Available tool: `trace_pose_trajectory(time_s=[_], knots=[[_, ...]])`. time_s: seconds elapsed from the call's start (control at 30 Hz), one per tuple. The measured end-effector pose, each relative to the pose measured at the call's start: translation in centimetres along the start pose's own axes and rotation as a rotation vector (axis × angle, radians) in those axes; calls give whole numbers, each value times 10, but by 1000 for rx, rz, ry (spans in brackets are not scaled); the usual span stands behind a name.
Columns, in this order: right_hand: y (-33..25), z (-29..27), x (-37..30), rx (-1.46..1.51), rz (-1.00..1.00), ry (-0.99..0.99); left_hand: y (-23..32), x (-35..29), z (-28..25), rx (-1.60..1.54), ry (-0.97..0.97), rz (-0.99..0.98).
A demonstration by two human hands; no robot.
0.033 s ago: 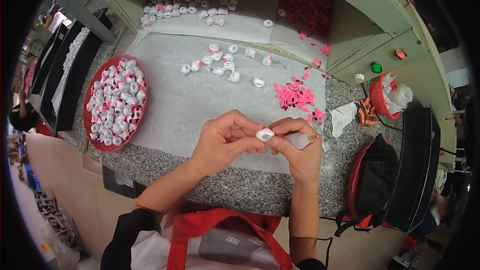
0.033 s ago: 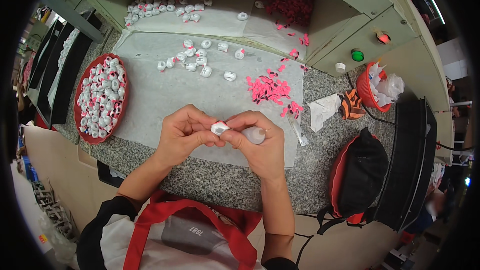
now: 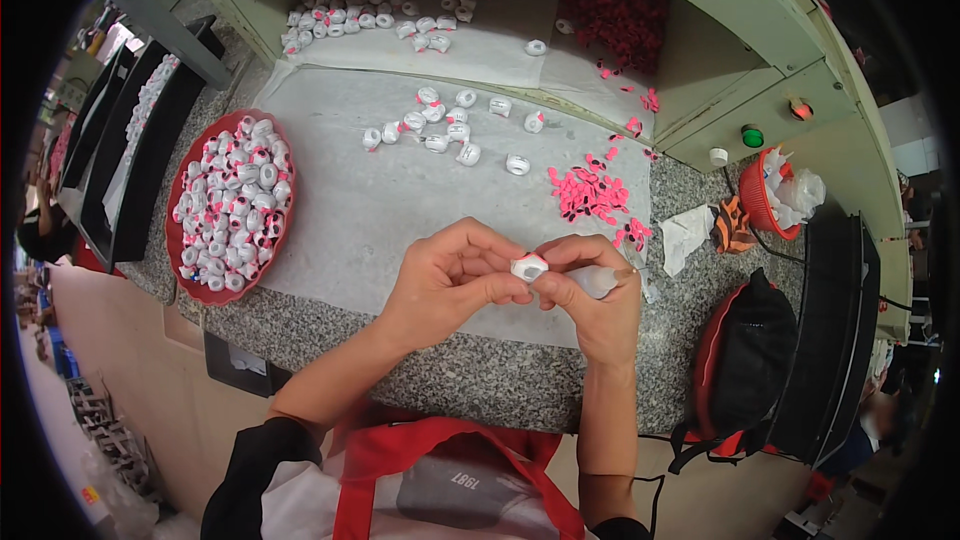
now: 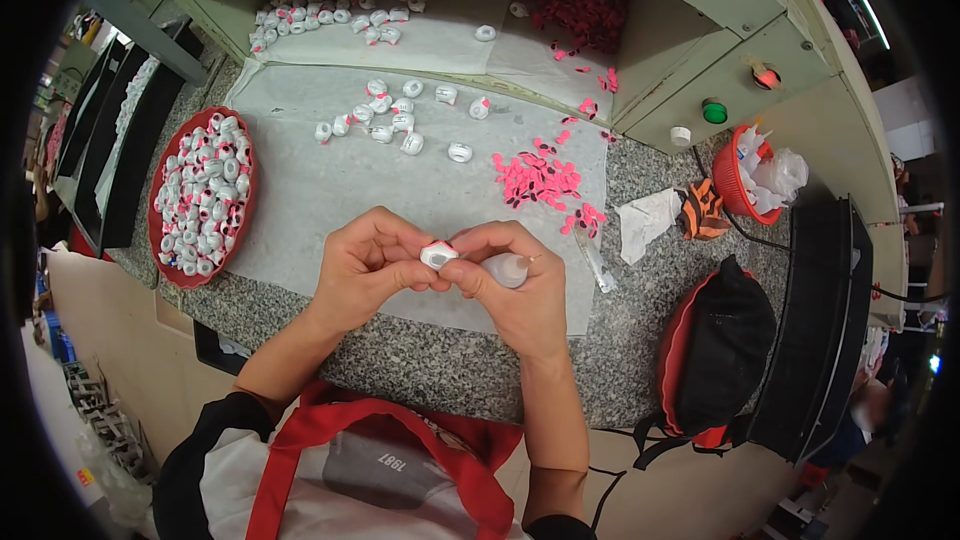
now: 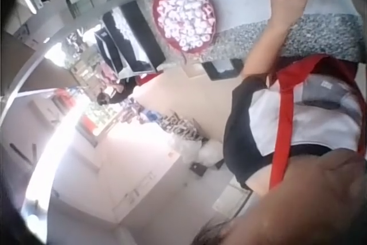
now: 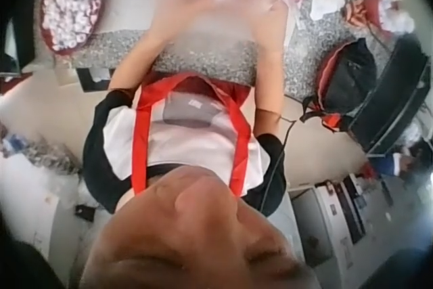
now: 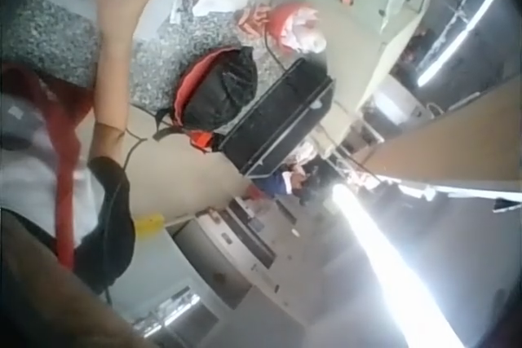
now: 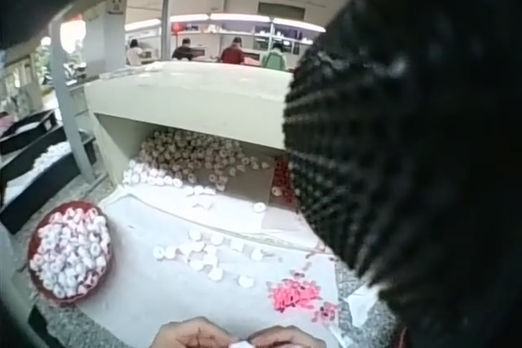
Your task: Applying glue and attaching small pink bows to white cat figurines at a factory workstation.
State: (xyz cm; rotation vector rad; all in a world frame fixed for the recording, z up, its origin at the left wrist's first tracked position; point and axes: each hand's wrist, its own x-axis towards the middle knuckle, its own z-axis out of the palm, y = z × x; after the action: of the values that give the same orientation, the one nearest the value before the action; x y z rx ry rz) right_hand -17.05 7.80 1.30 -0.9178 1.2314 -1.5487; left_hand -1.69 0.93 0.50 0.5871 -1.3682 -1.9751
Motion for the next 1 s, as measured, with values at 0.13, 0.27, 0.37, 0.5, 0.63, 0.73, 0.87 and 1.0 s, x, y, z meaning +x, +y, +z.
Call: trace_pose_trajectory(time_s=[0.13, 0.27, 0.37, 0.5, 0.63, 0.73, 0.87, 1.0], knots=[[3, 1, 3, 37, 37, -27, 2, 2, -1, 34, 7, -19], [7, 11, 5, 45, 84, 12, 4, 1, -6, -9, 60, -2], [14, 20, 3, 18, 48, 49, 13, -6, -8, -124, 66, -77], [21, 31, -7, 32, 18, 15, 14, -18, -25, -50, 65, -22], [38, 46, -12, -403, -102, 61, 41, -41, -78, 975, 492, 317], [31, 34, -6, -468, -87, 77, 60, -57, -146, 1475, 904, 292], [26, 24, -3, -415, -35, 131, 73, -58, -150, 1825, 955, 385], [25, 28, -5, -486, -57, 72, 50, 9, -122, 1549, 779, 425]])
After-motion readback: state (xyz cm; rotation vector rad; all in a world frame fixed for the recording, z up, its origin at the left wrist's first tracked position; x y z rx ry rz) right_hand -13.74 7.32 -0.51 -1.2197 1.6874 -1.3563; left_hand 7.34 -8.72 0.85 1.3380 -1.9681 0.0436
